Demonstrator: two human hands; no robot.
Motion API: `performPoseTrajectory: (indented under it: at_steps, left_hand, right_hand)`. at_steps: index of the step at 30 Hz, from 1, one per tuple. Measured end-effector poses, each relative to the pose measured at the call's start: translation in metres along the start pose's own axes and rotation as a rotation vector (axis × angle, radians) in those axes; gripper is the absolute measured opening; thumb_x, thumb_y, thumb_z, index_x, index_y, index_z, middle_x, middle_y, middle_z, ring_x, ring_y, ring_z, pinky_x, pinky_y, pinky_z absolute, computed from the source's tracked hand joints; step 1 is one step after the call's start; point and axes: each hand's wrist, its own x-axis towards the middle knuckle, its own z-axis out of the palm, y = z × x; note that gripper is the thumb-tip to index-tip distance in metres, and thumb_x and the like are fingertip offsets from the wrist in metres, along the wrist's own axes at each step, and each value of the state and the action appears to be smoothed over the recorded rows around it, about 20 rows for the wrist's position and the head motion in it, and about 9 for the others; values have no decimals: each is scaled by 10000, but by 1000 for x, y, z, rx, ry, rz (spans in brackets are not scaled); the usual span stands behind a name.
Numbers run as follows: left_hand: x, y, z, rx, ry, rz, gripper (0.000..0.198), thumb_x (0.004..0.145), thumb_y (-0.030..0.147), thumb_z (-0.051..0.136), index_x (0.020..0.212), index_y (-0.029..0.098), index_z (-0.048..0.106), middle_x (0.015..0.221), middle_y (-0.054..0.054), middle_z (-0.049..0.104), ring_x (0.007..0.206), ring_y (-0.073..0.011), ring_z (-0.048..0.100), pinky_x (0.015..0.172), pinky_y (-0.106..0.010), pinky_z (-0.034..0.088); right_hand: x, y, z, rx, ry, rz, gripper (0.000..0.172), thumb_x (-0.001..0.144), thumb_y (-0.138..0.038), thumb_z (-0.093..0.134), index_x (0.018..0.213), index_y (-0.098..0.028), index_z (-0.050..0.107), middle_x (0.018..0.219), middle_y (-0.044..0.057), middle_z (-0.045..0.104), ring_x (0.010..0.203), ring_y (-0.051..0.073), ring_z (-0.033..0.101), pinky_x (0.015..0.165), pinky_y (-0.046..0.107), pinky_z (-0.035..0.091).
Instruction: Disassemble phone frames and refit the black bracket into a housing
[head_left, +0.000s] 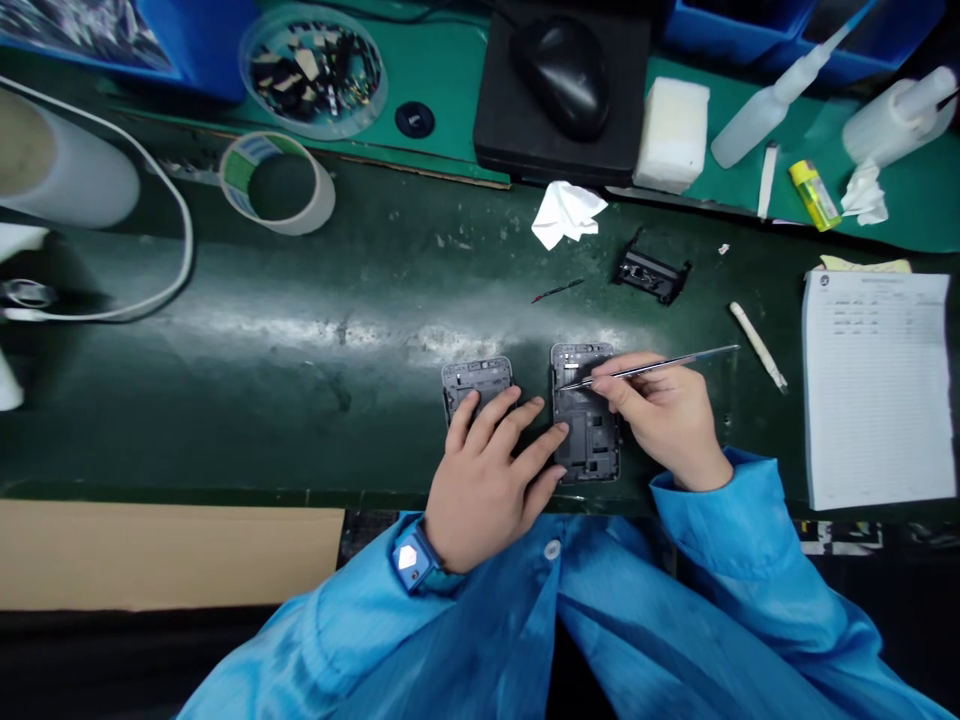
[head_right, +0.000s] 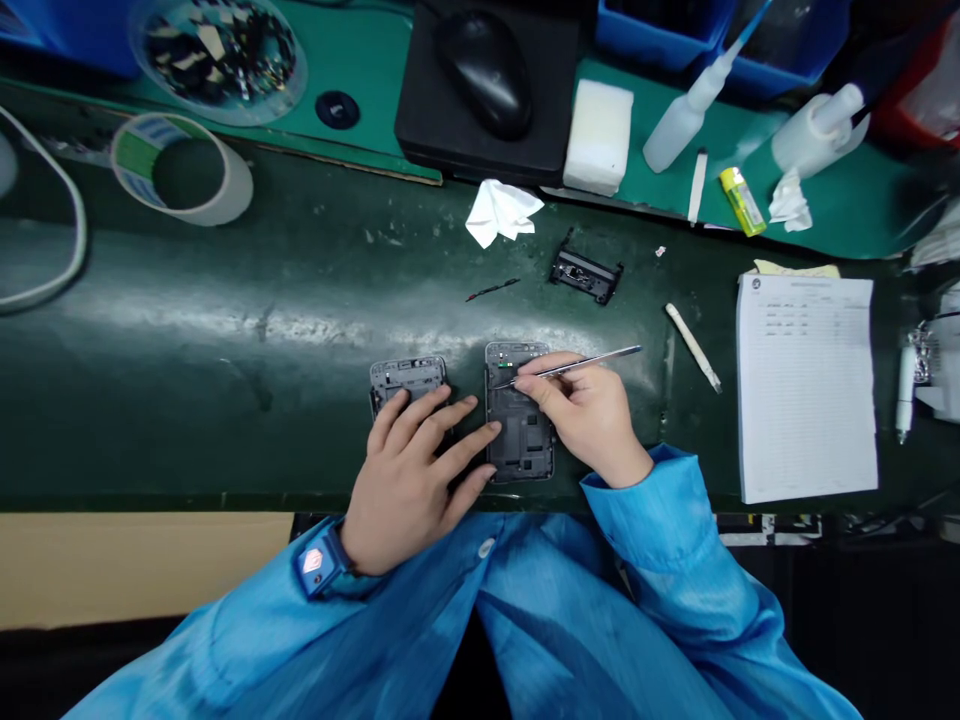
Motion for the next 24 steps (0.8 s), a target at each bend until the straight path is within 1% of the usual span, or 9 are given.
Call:
performPoseTrajectory:
  at_steps: [3, 7, 11, 13, 15, 19, 24]
  left_hand:
    - [0, 0, 0, 8, 4, 5, 286, 1006, 347, 569, 1215, 235, 728, 1279, -112, 727, 1300, -329, 595, 1172, -575, 381]
    - [0, 0, 0, 11, 15, 8, 286, 1008, 343, 558, 1212, 242, 731, 1275, -108, 728, 1302, -324, 597, 1171, -570, 388]
    - [0, 0, 0, 9, 4, 11, 296, 1006, 345, 560, 1214, 232, 738, 1280, -118, 727, 1303, -336, 595, 1168, -585, 391]
    - [-1, 0, 0, 16, -1, 17, 303, 1010, 353, 557, 1222, 234, 737, 1284, -119, 726, 1307, -340, 592, 1162, -593, 395]
    - [-1, -1, 0, 21, -1, 21, 307, 1012, 360, 557, 1231, 239, 735, 1288, -116, 726, 1310, -341, 590, 1157, -597, 400]
    - [-1, -1, 0, 24, 3, 26, 308, 1018, 362, 550, 1226, 236, 739, 1283, -119, 728, 1303, -341, 596, 1143, -595, 414]
    - [-1, -1, 0, 21, 5, 27, 311, 1011, 360, 559, 1234, 241, 741, 1284, -117, 726, 1301, -340, 594, 1150, -598, 413]
  right_hand:
    - [-2, 2, 0, -22, 11, -52, 143, 910, -332, 741, 833, -225, 797, 869, 30, 803, 745, 196, 761, 692, 307, 643]
    - [-6, 5, 0, -71, 12, -131, 105, 926, -299, 732, 884, -233, 803, 905, 30, 816, 810, 214, 782, 768, 336, 665]
    - [-12, 9, -1, -131, -13, -297, 70, 933, -245, 731, 922, -252, 799, 947, 26, 821, 861, 222, 790, 834, 366, 667]
    - [-15, 11, 0, -145, 4, -379, 71, 928, -216, 740, 941, -255, 797, 963, 29, 822, 866, 221, 792, 830, 362, 666]
    - [-17, 13, 1, -152, 45, -430, 85, 925, -198, 743, 952, -258, 796, 975, 31, 823, 869, 221, 794, 830, 363, 666]
    - [-18, 14, 3, -151, 89, -444, 87, 929, -196, 736, 933, -261, 793, 951, 25, 826, 840, 220, 797, 814, 364, 672]
    - [-19, 17, 5, -126, 74, -432, 72, 926, -220, 741, 901, -257, 797, 936, 25, 827, 820, 219, 797, 799, 363, 666]
